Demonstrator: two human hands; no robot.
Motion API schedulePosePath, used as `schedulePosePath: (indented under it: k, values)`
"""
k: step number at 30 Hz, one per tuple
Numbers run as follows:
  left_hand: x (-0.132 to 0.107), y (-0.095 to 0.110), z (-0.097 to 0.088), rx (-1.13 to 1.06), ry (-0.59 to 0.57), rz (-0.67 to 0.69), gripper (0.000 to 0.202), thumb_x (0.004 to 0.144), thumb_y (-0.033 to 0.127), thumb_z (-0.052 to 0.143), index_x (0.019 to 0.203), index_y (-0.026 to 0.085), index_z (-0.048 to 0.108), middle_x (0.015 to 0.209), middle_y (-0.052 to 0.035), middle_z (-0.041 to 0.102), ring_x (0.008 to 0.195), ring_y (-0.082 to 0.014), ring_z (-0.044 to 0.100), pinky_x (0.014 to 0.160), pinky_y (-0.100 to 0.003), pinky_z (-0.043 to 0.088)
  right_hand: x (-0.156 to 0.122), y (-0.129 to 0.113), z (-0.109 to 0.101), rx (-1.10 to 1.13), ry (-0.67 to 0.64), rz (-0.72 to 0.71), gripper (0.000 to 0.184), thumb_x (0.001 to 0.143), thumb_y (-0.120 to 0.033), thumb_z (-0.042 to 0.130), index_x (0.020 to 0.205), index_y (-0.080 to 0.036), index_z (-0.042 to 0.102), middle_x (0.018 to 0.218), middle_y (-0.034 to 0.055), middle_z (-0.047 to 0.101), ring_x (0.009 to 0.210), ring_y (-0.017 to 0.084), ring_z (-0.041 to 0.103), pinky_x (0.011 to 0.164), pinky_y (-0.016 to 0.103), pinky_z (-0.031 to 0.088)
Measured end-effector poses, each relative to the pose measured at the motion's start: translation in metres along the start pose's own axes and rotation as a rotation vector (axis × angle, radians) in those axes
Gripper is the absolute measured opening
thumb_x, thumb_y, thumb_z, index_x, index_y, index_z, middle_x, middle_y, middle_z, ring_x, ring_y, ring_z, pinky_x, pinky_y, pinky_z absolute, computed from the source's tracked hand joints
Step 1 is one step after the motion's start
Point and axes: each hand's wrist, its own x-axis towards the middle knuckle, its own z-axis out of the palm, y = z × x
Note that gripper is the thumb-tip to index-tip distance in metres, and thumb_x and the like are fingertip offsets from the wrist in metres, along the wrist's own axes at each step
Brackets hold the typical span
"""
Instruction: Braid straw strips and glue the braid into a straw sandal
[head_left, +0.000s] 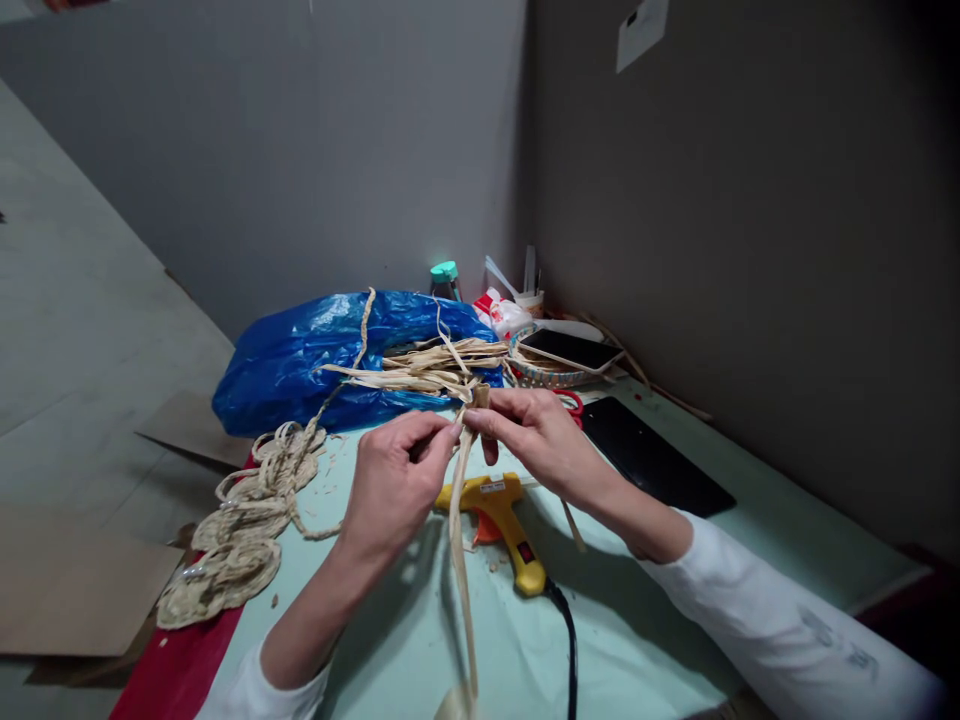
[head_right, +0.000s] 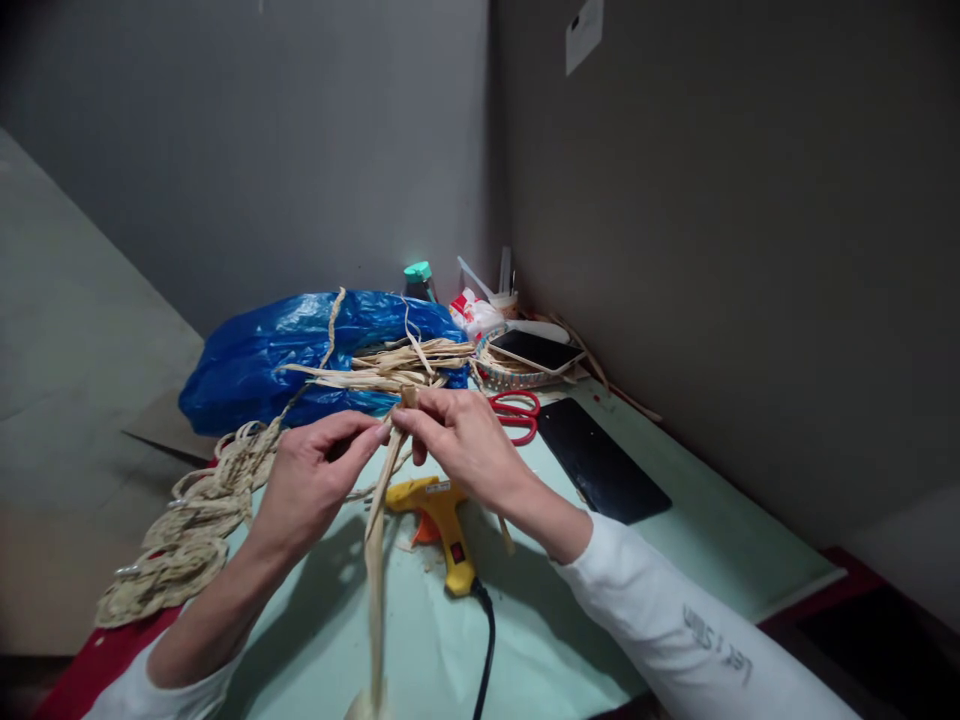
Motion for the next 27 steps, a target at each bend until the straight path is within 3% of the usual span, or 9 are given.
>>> schedulePosePath:
  k: [3, 6, 9, 12, 14, 17, 20, 24, 27]
  values:
    - [-0.004, 0.003, 0.001, 0.047, 0.051, 0.054, 0.023, 0.087, 0.025, 0.057, 0.069, 0.015, 0.067, 0.057, 0.0027, 0.056, 0.051, -0.01, 0.042, 0.052, -0.023, 0.033, -0.002, -0.004, 0.001, -0.038, 0.016, -0.03, 0.037, 0.09, -0.024, 0.057, 0.053, -0.017, 0.054, 0.051, -0.0043, 0.056, 0.052, 0.009, 0.049, 0.054, 0.022, 0.034]
    - [-0.01, 0.008, 0.005, 0.179, 0.145, 0.237, 0.02, 0.089, 0.018, 0.054, 0.074, 0.014, 0.067, 0.061, 0.001, 0.061, 0.053, -0.0098, 0.049, 0.056, -0.022, 0.038, -0.003, -0.005, 0.004, -0.003, 0.075, -0.028, 0.035, 0.09, -0.023, 0.056, 0.056, -0.017, 0.057, 0.052, -0.0037, 0.058, 0.052, 0.009, 0.051, 0.055, 0.022, 0.036]
    - [-0.017, 0.012, 0.013, 0.456, 0.206, 0.408, 0.022, 0.09, 0.014, 0.051, 0.076, 0.014, 0.067, 0.065, -0.002, 0.064, 0.056, -0.0127, 0.057, 0.057, -0.025, 0.039, -0.004, 0.0, 0.009, 0.108, 0.133, -0.012, 0.033, 0.091, -0.026, 0.055, 0.061, -0.017, 0.062, 0.058, -0.0018, 0.063, 0.054, 0.01, 0.052, 0.056, 0.022, 0.038]
    - [-0.021, 0.011, 0.022, 0.801, 0.216, 0.465, 0.021, 0.089, 0.013, 0.051, 0.08, 0.014, 0.069, 0.061, -0.002, 0.061, 0.05, -0.0159, 0.057, 0.048, -0.03, 0.032, -0.003, 0.006, 0.013, 0.157, 0.16, 0.031, 0.031, 0.09, -0.03, 0.056, 0.063, -0.016, 0.065, 0.062, -0.0008, 0.065, 0.052, 0.011, 0.049, 0.054, 0.023, 0.038]
    - [-0.021, 0.008, 0.025, 0.927, 0.228, 0.48, 0.021, 0.088, 0.01, 0.051, 0.093, 0.012, 0.071, 0.06, -0.002, 0.06, 0.049, -0.0171, 0.058, 0.045, -0.031, 0.031, -0.003, 0.008, 0.014, 0.124, 0.169, 0.05, 0.032, 0.09, -0.031, 0.057, 0.063, -0.016, 0.066, 0.06, -0.0012, 0.062, 0.053, 0.011, 0.049, 0.053, 0.024, 0.037]
    - [-0.022, 0.007, 0.026, 1.008, 0.231, 0.476, 0.028, 0.087, 0.007, 0.048, 0.105, 0.006, 0.069, 0.063, -0.0043, 0.062, 0.049, -0.0175, 0.06, 0.044, -0.029, 0.034, -0.003, 0.004, 0.014, 0.072, 0.131, 0.027, 0.027, 0.089, -0.03, 0.057, 0.071, -0.016, 0.07, 0.059, -0.002, 0.059, 0.056, 0.012, 0.05, 0.053, 0.023, 0.036]
    - [-0.027, 0.012, 0.029, 1.07, 0.201, 0.4, 0.033, 0.088, 0.001, 0.04, 0.101, 0.003, 0.07, 0.062, -0.0064, 0.062, 0.049, -0.0169, 0.061, 0.043, -0.026, 0.035, -0.005, 0.002, 0.016, 0.125, 0.063, -0.015, 0.017, 0.087, -0.026, 0.059, 0.084, -0.018, 0.074, 0.073, -0.0012, 0.067, 0.063, 0.013, 0.054, 0.057, 0.023, 0.038]
    - [-0.036, 0.018, 0.04, 1.082, 0.155, 0.354, 0.04, 0.087, -0.005, 0.036, 0.111, -0.001, 0.067, 0.066, -0.0102, 0.066, 0.056, -0.0186, 0.065, 0.047, -0.025, 0.043, -0.004, 0.009, 0.02, 0.288, 0.126, 0.049, 0.013, 0.082, -0.025, 0.064, 0.079, -0.018, 0.075, 0.07, -0.0016, 0.066, 0.067, 0.014, 0.054, 0.063, 0.024, 0.039]
    - [-0.036, 0.018, 0.039, 0.916, 0.186, 0.444, 0.035, 0.092, 0.007, 0.043, 0.118, -0.005, 0.062, 0.08, -0.0166, 0.07, 0.067, -0.0233, 0.068, 0.057, -0.03, 0.05, 0.001, 0.016, 0.02, 0.375, 0.173, 0.081, 0.016, 0.081, -0.03, 0.065, 0.077, -0.016, 0.073, 0.072, 0.0002, 0.066, 0.07, 0.015, 0.055, 0.067, 0.026, 0.042]
